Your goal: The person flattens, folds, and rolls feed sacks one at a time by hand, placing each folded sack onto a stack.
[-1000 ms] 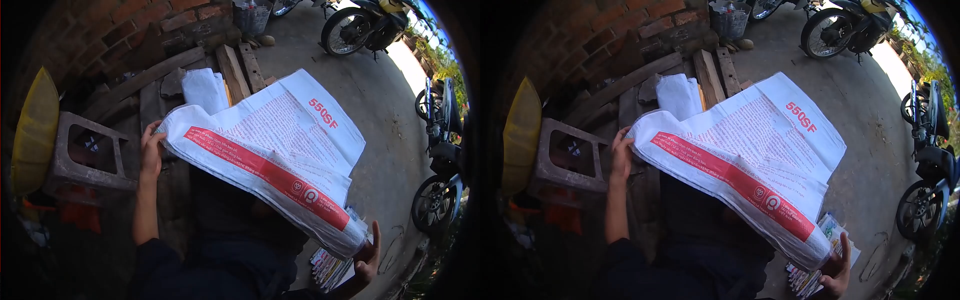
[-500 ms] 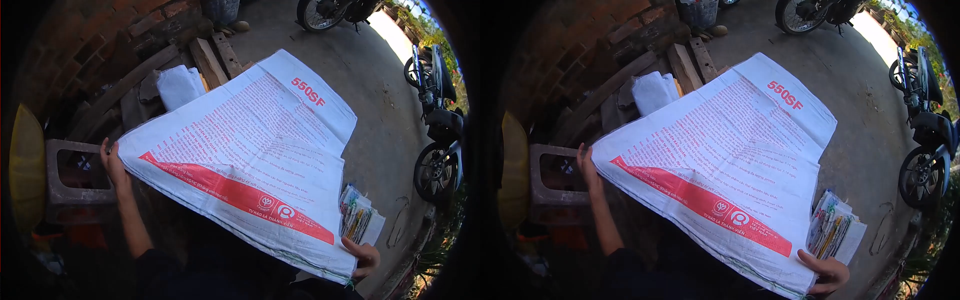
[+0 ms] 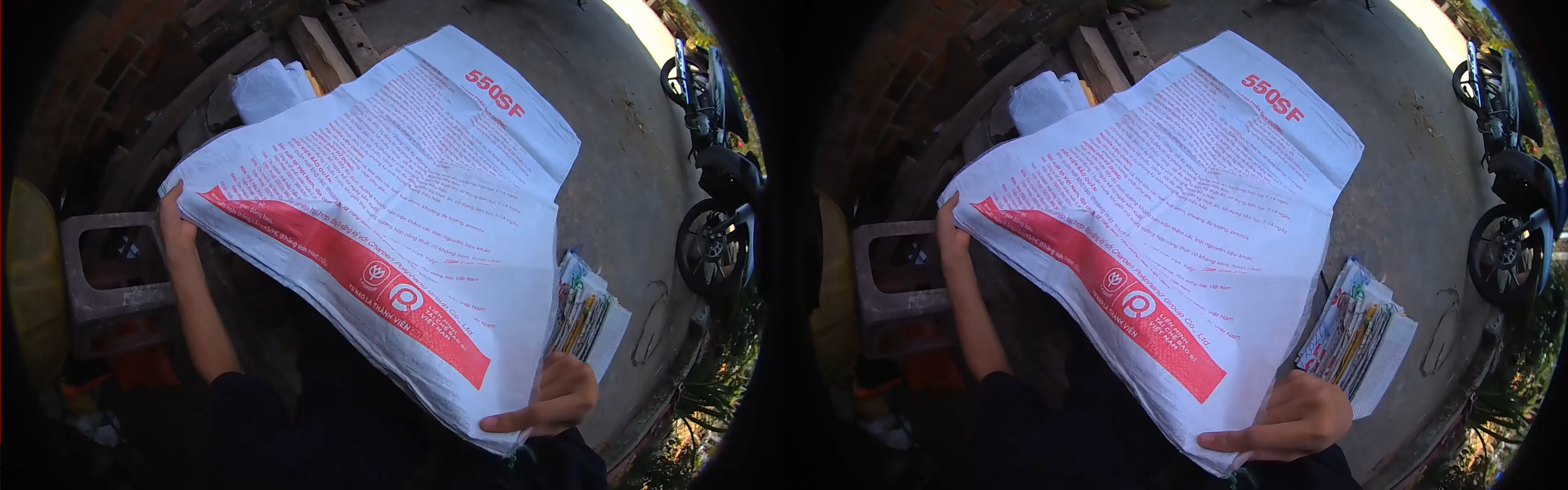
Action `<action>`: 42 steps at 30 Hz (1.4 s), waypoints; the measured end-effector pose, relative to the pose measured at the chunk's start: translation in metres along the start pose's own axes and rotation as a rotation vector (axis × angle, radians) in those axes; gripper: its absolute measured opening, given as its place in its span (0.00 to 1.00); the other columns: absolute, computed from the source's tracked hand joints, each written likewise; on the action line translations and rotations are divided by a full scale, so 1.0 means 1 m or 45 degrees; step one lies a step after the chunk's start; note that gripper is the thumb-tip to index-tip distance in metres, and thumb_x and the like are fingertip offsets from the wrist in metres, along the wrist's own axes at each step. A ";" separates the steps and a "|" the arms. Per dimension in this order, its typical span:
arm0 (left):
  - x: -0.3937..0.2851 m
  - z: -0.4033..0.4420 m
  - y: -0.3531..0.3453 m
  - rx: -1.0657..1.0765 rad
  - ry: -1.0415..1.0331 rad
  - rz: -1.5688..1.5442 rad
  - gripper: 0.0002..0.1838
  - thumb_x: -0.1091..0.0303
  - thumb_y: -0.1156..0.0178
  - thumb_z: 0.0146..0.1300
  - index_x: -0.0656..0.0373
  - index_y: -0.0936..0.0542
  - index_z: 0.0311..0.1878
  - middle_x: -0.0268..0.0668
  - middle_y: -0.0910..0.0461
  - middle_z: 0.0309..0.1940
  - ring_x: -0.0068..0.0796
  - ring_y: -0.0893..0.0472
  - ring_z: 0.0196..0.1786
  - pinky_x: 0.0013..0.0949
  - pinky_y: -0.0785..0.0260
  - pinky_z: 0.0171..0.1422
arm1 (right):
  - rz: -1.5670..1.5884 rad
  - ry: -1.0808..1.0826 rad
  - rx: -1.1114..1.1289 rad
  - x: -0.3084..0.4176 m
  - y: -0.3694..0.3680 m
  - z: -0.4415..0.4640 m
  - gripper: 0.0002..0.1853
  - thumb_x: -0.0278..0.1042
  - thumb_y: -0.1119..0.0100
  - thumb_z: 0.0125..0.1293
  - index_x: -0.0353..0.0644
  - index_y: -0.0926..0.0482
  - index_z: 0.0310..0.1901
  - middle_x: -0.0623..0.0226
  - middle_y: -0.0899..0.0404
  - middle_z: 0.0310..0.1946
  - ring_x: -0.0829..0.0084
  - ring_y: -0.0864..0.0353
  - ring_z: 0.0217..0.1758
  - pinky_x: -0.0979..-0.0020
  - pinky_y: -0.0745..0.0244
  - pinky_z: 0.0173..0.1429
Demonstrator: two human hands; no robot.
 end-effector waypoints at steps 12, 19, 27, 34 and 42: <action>-0.052 0.013 0.001 0.132 -0.307 0.697 0.21 0.69 0.33 0.59 0.72 0.21 0.53 0.43 0.17 0.43 0.31 0.18 0.44 0.31 0.27 0.51 | 0.309 -0.055 0.185 -0.011 -0.033 -0.015 0.16 0.37 0.41 0.69 0.32 0.18 0.51 0.68 0.25 0.13 0.79 0.27 0.13 0.76 0.36 0.19; -0.093 -0.116 -0.130 0.417 -0.569 0.870 0.23 0.45 0.38 0.64 0.58 0.19 0.43 0.37 0.15 0.36 0.30 0.14 0.37 0.28 0.24 0.43 | 0.218 -0.049 0.278 -0.020 -0.057 0.044 0.18 0.33 0.40 0.68 0.33 0.22 0.56 0.66 0.25 0.15 0.74 0.25 0.16 0.73 0.31 0.22; -0.055 -0.329 -0.250 1.921 -1.041 0.495 0.17 0.75 0.37 0.58 0.66 0.18 0.52 0.51 0.16 0.46 0.38 0.14 0.48 0.38 0.23 0.55 | 0.018 -0.213 0.171 -0.039 -0.055 0.058 0.20 0.35 0.36 0.64 0.42 0.21 0.58 0.64 0.20 0.27 0.71 0.18 0.30 0.71 0.23 0.34; 0.010 -0.439 -0.226 2.488 -0.933 0.359 0.29 0.66 0.31 0.55 0.54 0.24 0.62 0.49 0.24 0.60 0.43 0.24 0.63 0.49 0.28 0.63 | 0.021 -0.181 0.166 -0.043 -0.047 0.024 0.26 0.33 0.38 0.61 0.42 0.29 0.62 0.52 0.31 0.62 0.49 0.32 0.67 0.49 0.41 0.72; 0.017 -0.457 -0.199 2.312 -1.046 0.540 0.33 0.58 0.31 0.55 0.64 0.26 0.61 0.57 0.29 0.62 0.47 0.24 0.63 0.40 0.27 0.61 | -0.033 -0.141 0.252 -0.036 -0.040 0.012 0.18 0.32 0.37 0.59 0.36 0.24 0.51 0.50 0.25 0.54 0.49 0.26 0.59 0.53 0.31 0.64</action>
Point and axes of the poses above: each hand's wrist, its own z-axis towards the middle knuckle, its own y-axis out of the back of the hand, x = y × z, the point moved 9 cm from there along z, towards the middle knuckle
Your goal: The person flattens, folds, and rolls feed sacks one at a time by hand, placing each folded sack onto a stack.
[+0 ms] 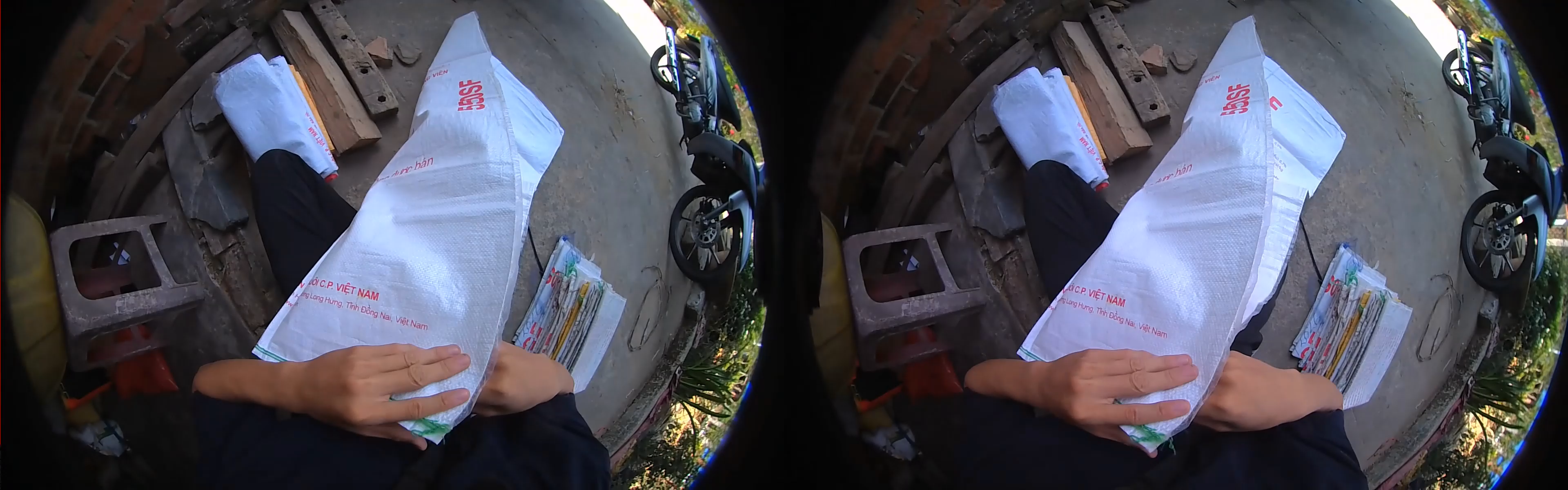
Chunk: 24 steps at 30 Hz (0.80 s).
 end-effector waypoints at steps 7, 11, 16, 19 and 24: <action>0.024 -0.019 0.021 -0.321 0.167 0.065 0.32 0.70 0.26 0.49 0.70 0.25 0.57 0.48 0.17 0.42 0.39 0.15 0.40 0.35 0.22 0.40 | 0.068 -0.239 -0.398 -0.017 0.035 0.021 0.04 0.25 0.38 0.58 0.35 0.21 0.29 0.61 0.26 0.16 0.61 0.24 0.19 0.67 0.29 0.27; 0.046 -0.029 0.039 -0.327 0.448 0.003 0.30 0.68 0.27 0.53 0.74 0.27 0.56 0.49 0.19 0.36 0.38 0.17 0.33 0.32 0.26 0.37 | 0.134 -0.341 -0.566 -0.044 0.041 0.027 0.05 0.27 0.39 0.59 0.35 0.19 0.29 0.65 0.26 0.15 0.71 0.24 0.17 0.70 0.32 0.23; 0.049 -0.036 0.037 -0.440 0.379 -0.070 0.39 0.56 0.26 0.54 0.76 0.32 0.59 0.51 0.21 0.37 0.38 0.18 0.35 0.32 0.28 0.36 | -0.146 -0.253 -0.610 -0.032 0.049 0.033 0.04 0.26 0.37 0.58 0.36 0.20 0.29 0.66 0.26 0.16 0.72 0.26 0.17 0.72 0.34 0.23; 0.050 -0.034 0.032 -0.352 0.432 0.009 0.38 0.58 0.26 0.54 0.76 0.31 0.58 0.50 0.22 0.36 0.37 0.19 0.34 0.32 0.28 0.36 | -0.357 -0.192 -0.662 -0.025 0.053 0.031 0.04 0.26 0.34 0.57 0.38 0.21 0.30 0.66 0.26 0.17 0.71 0.26 0.18 0.71 0.34 0.23; 0.036 -0.031 0.031 -0.378 0.267 0.284 0.22 0.67 0.25 0.50 0.71 0.24 0.41 0.42 0.24 0.25 0.35 0.21 0.25 0.35 0.30 0.27 | -0.744 -0.040 -0.609 -0.010 0.047 0.028 0.08 0.30 0.30 0.55 0.40 0.22 0.32 0.72 0.25 0.20 0.76 0.26 0.21 0.74 0.35 0.24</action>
Point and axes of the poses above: each hand's wrist, its own z-axis towards the middle knuckle, its own y-axis out of the back of the hand, x = y × z, the point moved 9 cm from there along z, towards the middle knuckle
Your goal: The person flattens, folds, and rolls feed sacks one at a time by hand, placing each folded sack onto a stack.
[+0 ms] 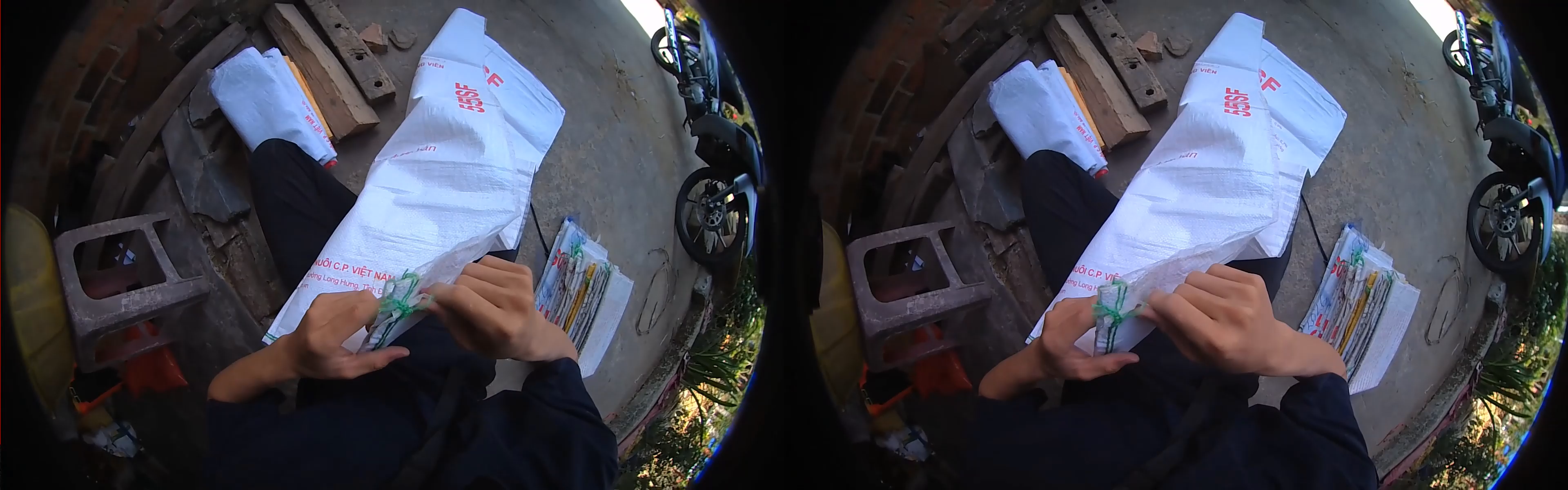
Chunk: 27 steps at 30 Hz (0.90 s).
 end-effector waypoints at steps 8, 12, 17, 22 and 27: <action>-0.004 -0.028 -0.030 0.306 -0.145 -0.225 0.21 0.76 0.30 0.40 0.60 0.17 0.43 0.34 0.24 0.24 0.28 0.23 0.23 0.31 0.32 0.25 | -0.243 -0.288 -0.691 -0.088 0.059 -0.003 0.08 0.26 0.30 0.57 0.38 0.19 0.37 0.63 0.16 0.28 0.74 0.16 0.29 0.74 0.25 0.33; -0.011 -0.031 -0.035 0.479 -0.167 -0.418 0.17 0.75 0.31 0.39 0.61 0.19 0.37 0.34 0.26 0.26 0.33 0.24 0.24 0.34 0.34 0.26 | -0.348 -1.097 -0.459 -0.305 0.015 -0.019 0.41 0.54 0.39 0.66 0.28 0.42 0.68 0.35 0.39 0.63 0.45 0.29 0.63 0.55 0.33 0.66; -0.019 -0.037 -0.031 0.662 -0.114 -0.541 0.14 0.75 0.31 0.40 0.60 0.22 0.33 0.35 0.27 0.25 0.37 0.25 0.27 0.36 0.34 0.28 | 1.300 -1.778 -0.679 -0.413 -0.054 -0.059 0.21 0.34 0.40 0.66 0.25 0.27 0.53 0.48 0.19 0.42 0.64 0.14 0.33 0.68 0.17 0.39; -0.003 -0.034 0.023 0.494 0.029 -0.361 0.13 0.76 0.30 0.41 0.60 0.20 0.33 0.36 0.25 0.23 0.34 0.23 0.24 0.35 0.36 0.27 | 0.604 -1.345 -1.003 -0.365 0.023 -0.079 0.38 0.24 0.42 0.62 0.33 0.49 0.72 0.43 0.27 0.57 0.62 0.18 0.51 0.68 0.20 0.52; -0.001 -0.024 0.109 0.048 -0.096 0.097 0.12 0.63 0.27 0.42 0.55 0.19 0.28 0.31 0.28 0.18 0.28 0.27 0.18 0.30 0.40 0.23 | 0.543 -1.413 -0.832 -0.334 0.011 -0.145 0.35 0.24 0.42 0.62 0.32 0.42 0.70 0.43 0.33 0.64 0.62 0.22 0.57 0.68 0.25 0.60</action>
Point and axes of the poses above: each hand's wrist, its own z-axis towards the middle knuckle, its own y-axis out of the back of the hand, x = y × z, the point moved 9 cm from there along z, towards the middle knuckle
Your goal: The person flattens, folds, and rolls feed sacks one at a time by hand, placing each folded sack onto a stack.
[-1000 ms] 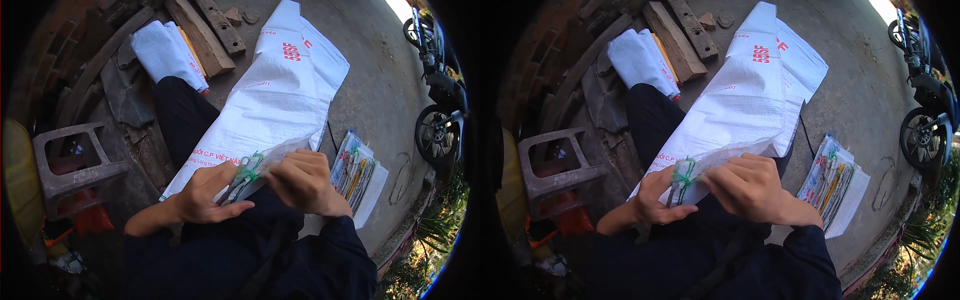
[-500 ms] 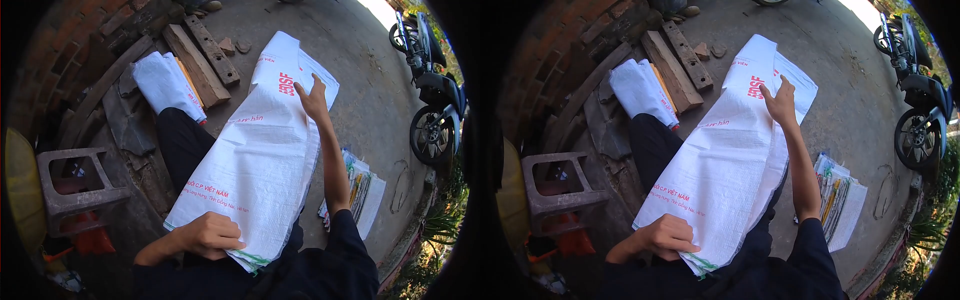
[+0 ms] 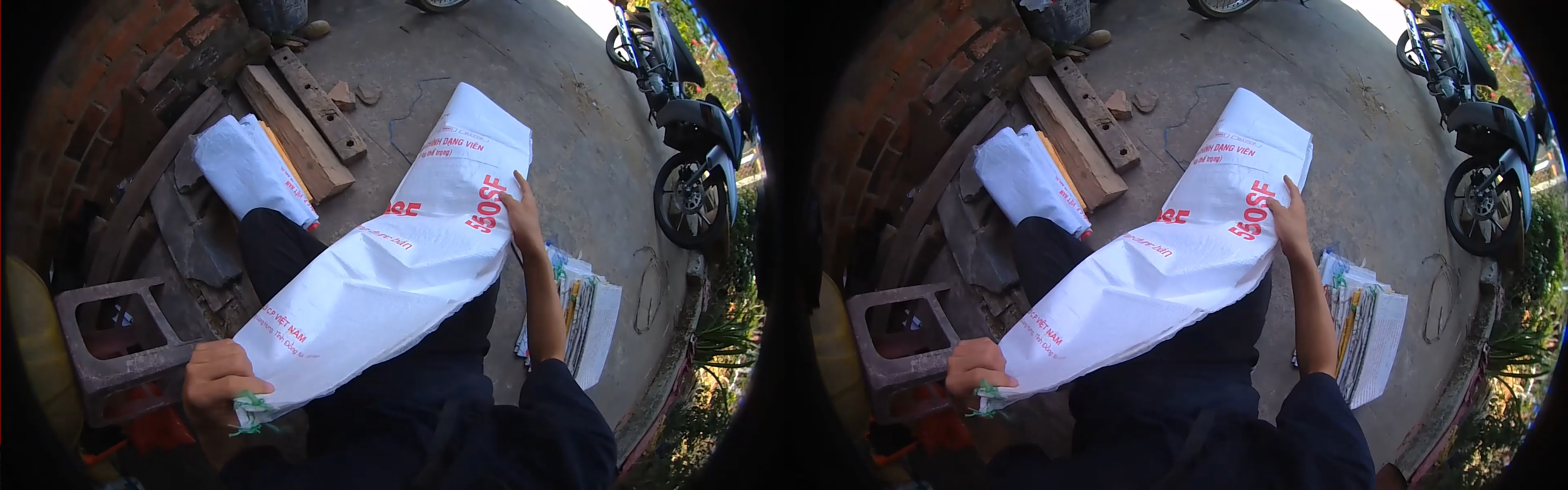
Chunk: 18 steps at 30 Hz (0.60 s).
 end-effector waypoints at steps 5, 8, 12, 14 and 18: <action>-0.023 0.035 0.013 0.188 -0.135 0.141 0.15 0.58 0.28 0.47 0.53 0.19 0.34 0.35 0.20 0.29 0.29 0.18 0.27 0.29 0.33 0.29 | -0.709 -0.035 -0.026 -0.046 0.035 -0.024 0.38 0.38 0.31 0.55 0.28 0.35 0.65 0.43 0.23 0.54 0.59 0.20 0.55 0.65 0.25 0.57; -0.027 0.033 -0.005 0.492 -0.181 -0.058 0.15 0.61 0.30 0.54 0.57 0.20 0.42 0.38 0.15 0.38 0.31 0.14 0.38 0.33 0.24 0.39 | -0.744 -0.080 -0.124 -0.042 0.043 -0.039 0.43 0.43 0.29 0.54 0.28 0.37 0.66 0.43 0.23 0.54 0.58 0.20 0.55 0.63 0.24 0.57; -0.037 0.025 -0.025 0.673 -0.272 -0.256 0.15 0.61 0.34 0.61 0.59 0.17 0.47 0.38 0.13 0.42 0.30 0.13 0.42 0.32 0.21 0.41 | -0.164 -0.506 -0.217 -0.091 0.041 -0.019 0.41 0.46 0.33 0.61 0.28 0.40 0.67 0.44 0.22 0.51 0.57 0.18 0.51 0.62 0.22 0.55; -0.036 0.023 -0.022 0.660 -0.282 -0.323 0.15 0.61 0.34 0.62 0.59 0.17 0.47 0.38 0.13 0.41 0.30 0.13 0.42 0.32 0.21 0.41 | 0.122 -0.578 -0.017 -0.093 0.030 0.006 0.39 0.44 0.35 0.63 0.26 0.40 0.66 0.44 0.22 0.51 0.57 0.18 0.50 0.62 0.21 0.54; -0.046 0.028 -0.026 0.638 -0.339 -0.561 0.15 0.59 0.36 0.64 0.61 0.15 0.45 0.40 0.13 0.41 0.31 0.13 0.41 0.33 0.21 0.42 | 0.722 -0.821 0.238 -0.081 -0.015 0.053 0.28 0.31 0.41 0.66 0.24 0.37 0.61 0.46 0.21 0.50 0.57 0.16 0.45 0.56 0.15 0.50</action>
Point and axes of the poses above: each hand's wrist, its own z-axis towards the middle knuckle, its own y-axis out of the back of the hand, x = y × z, the point moved 9 cm from there along z, towards the middle knuckle
